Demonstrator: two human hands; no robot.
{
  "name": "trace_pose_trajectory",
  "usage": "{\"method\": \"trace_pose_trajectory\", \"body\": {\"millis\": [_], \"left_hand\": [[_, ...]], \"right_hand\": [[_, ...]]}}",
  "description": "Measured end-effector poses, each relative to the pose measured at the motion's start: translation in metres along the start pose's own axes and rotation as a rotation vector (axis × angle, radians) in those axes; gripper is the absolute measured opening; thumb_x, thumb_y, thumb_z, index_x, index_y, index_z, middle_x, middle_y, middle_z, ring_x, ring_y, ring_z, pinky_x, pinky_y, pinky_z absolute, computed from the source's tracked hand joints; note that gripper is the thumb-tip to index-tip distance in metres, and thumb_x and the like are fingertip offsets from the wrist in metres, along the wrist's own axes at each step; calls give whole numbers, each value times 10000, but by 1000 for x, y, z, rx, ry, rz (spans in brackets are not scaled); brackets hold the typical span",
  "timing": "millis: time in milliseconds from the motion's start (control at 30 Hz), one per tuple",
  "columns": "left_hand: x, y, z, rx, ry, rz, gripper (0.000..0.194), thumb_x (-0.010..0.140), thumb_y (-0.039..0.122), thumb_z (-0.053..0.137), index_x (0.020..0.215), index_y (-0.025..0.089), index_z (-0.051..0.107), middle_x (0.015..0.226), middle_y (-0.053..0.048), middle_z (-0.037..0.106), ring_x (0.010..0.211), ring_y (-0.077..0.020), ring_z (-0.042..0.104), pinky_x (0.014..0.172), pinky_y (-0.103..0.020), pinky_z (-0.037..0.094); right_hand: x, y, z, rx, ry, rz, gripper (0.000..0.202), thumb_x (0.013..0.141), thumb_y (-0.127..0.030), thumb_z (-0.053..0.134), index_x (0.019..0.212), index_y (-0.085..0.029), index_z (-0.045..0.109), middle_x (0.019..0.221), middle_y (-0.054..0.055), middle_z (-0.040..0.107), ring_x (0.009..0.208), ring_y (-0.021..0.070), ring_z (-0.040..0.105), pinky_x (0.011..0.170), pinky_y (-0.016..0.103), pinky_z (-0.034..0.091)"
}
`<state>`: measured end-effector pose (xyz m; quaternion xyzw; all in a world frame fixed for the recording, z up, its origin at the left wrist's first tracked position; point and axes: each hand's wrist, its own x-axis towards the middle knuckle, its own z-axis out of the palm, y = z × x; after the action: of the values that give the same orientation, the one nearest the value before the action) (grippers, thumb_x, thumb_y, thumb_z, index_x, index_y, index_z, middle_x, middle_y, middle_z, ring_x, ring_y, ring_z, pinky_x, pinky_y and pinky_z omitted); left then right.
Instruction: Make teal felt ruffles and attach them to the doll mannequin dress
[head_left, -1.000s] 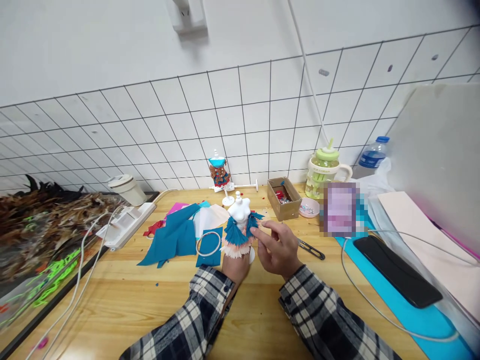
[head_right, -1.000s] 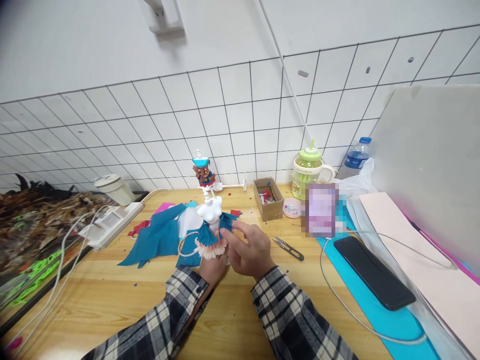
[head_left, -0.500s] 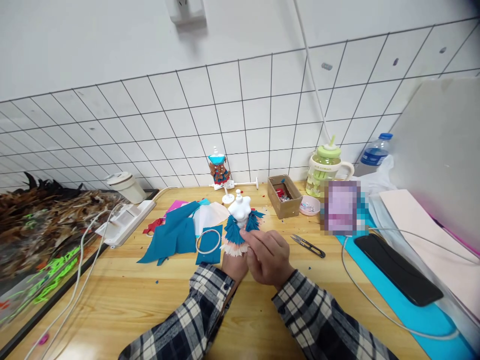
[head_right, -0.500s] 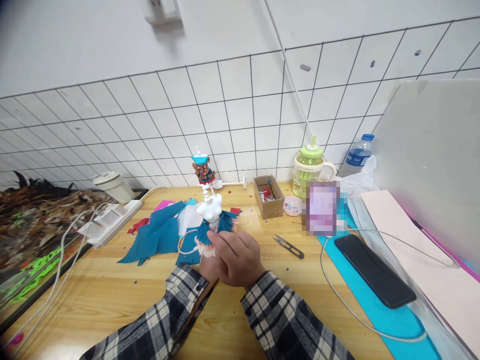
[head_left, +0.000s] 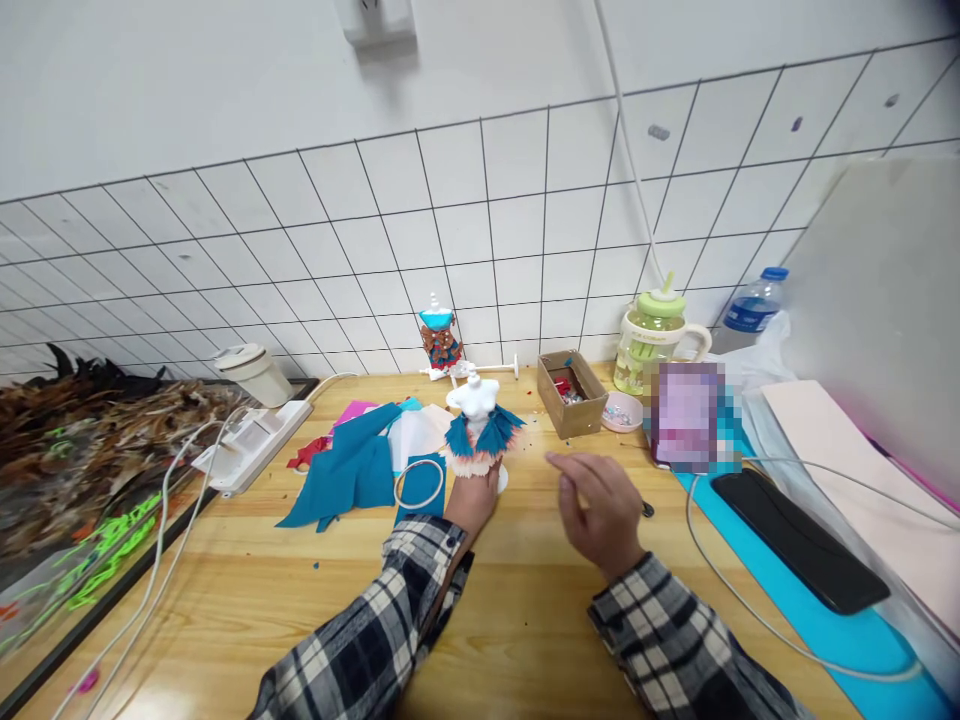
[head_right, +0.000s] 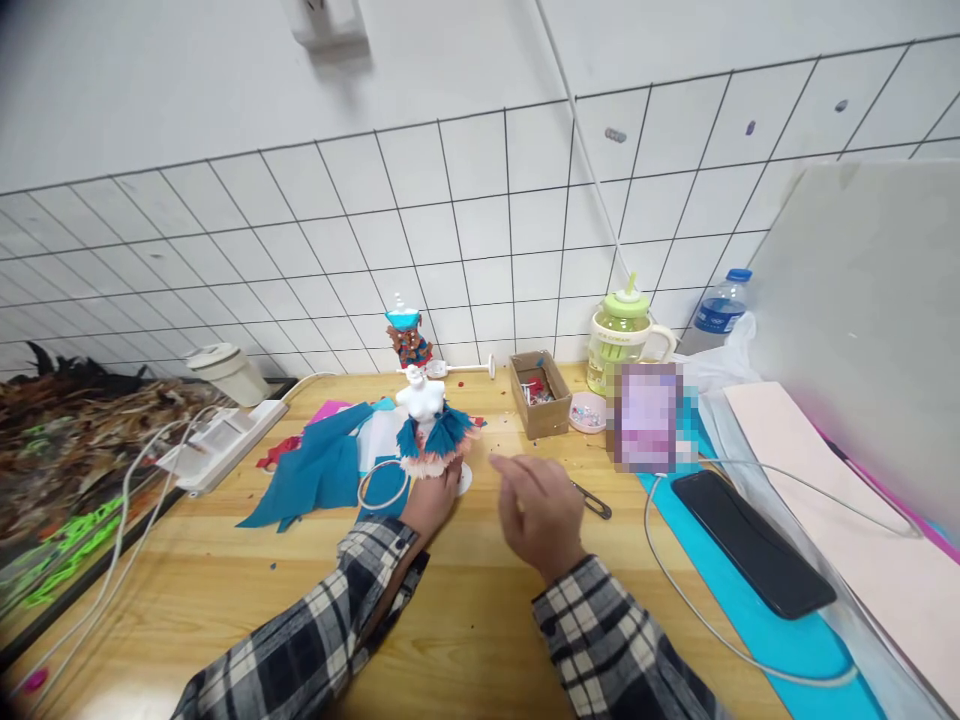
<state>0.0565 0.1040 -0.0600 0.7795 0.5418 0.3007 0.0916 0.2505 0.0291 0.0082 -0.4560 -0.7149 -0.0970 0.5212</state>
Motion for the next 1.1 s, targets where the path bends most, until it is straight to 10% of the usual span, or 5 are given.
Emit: {"method": "trace_pose_trajectory", "body": {"millis": [200,467,733,1100], "left_hand": [[31,-1,8,-50,-35,9,399,952,296,354,1289,157,516,1356,-150,528,1327,-254,403,1116,-415,293],[25,-1,-1,-9,-70,-38,333,933,345,415,1139,169,609,1251,-134,597,1248,-258,471,1090,-406,304],[22,6,-23,45,-216,-172,234,842,292,549,961,117,649,839,-120,689,837,-237,640,769,-318,456],[-27,-47,-122,293,-362,-112,164,757,352,640,875,242,671,946,-49,679,954,-250,579,829,-333,407]], "right_hand": [[-21,56,-24,-399,-354,342,223,876,-208,486,976,-197,685,916,58,676,866,222,570,759,326,403],[-32,71,-23,-504,-710,511,237,888,-333,500,894,-207,701,851,74,651,845,216,589,693,304,361],[-31,71,-24,-533,-711,510,272,924,-302,446,901,-194,695,863,76,663,865,209,596,708,298,360],[-32,73,-25,-522,-643,559,233,884,-373,515,990,-219,655,966,66,638,832,205,605,621,290,357]]}}
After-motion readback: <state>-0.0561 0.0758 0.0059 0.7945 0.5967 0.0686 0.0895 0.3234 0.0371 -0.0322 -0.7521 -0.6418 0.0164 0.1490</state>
